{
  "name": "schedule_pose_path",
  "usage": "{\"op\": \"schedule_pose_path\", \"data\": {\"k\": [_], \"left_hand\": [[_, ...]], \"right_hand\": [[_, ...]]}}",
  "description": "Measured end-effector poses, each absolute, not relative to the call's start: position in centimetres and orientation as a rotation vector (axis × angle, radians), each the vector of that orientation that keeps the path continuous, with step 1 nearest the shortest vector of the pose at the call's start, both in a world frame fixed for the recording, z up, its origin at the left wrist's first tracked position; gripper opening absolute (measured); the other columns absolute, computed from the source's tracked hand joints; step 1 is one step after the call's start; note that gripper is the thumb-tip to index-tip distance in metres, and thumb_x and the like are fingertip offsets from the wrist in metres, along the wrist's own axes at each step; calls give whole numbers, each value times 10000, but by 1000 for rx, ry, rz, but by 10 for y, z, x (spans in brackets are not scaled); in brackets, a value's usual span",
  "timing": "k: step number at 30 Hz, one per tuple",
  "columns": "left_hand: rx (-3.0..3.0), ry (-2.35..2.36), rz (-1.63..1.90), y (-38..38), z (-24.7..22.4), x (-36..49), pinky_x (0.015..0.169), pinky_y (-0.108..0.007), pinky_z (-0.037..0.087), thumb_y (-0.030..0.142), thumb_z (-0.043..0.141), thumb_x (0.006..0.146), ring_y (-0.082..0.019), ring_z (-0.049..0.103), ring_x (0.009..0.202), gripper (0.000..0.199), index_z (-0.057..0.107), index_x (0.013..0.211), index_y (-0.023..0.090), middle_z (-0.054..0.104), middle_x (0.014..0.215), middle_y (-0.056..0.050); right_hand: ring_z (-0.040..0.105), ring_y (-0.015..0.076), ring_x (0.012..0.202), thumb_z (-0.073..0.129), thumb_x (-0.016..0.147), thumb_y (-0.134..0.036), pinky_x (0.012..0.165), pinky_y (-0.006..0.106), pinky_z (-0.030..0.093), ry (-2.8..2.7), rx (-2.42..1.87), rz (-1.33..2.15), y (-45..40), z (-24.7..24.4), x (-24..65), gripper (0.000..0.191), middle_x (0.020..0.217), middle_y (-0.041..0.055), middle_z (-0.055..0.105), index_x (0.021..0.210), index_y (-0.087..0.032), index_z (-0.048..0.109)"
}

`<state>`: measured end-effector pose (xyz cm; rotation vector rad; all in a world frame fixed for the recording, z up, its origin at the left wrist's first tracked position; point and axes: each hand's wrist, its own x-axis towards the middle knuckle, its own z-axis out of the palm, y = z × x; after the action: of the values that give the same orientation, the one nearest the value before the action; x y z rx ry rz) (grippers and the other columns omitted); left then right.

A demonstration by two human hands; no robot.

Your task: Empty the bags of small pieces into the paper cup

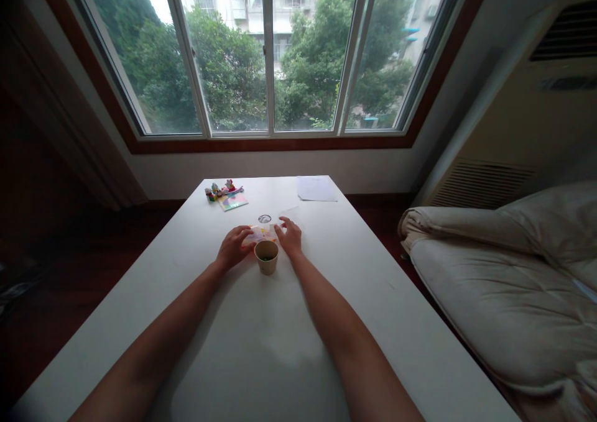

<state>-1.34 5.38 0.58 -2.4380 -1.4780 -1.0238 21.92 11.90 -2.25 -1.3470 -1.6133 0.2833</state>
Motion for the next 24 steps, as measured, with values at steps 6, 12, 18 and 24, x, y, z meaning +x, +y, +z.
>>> {"op": "schedule_pose_path", "data": {"k": [6,12,18,24], "left_hand": [[-2439,-1509,-987,54,4,-12,1095,-491,439,202,602,868,-266,557,1224,338,629,1201,252,602,1327,-86],[-2429,-1533,-1004,54,5,-10,1079,-510,447,222,588,885,-277,568,1208,274,658,1149,250,615,1303,-93],[-2427,-1525,-1022,57,5,-12,1049,-476,469,248,514,962,-251,588,1166,207,678,1088,248,632,1272,-82],[-2429,-1525,-1029,59,4,-14,1027,-465,482,239,514,967,-249,588,1154,197,685,1064,244,630,1270,-78]], "right_hand": [[631,221,976,513,917,-339,964,383,433,-1676,-1353,259,118,-21,215,258,1010,35,708,1087,-259,690],[627,214,948,523,928,-297,971,375,406,-1754,-1371,210,114,-16,212,206,986,36,716,985,-243,714],[624,213,935,551,926,-288,963,369,397,-1787,-1382,183,114,-13,213,170,964,39,716,954,-240,712],[620,204,892,559,929,-289,930,354,397,-1807,-1378,180,114,-13,213,163,937,31,711,953,-243,713]]}}
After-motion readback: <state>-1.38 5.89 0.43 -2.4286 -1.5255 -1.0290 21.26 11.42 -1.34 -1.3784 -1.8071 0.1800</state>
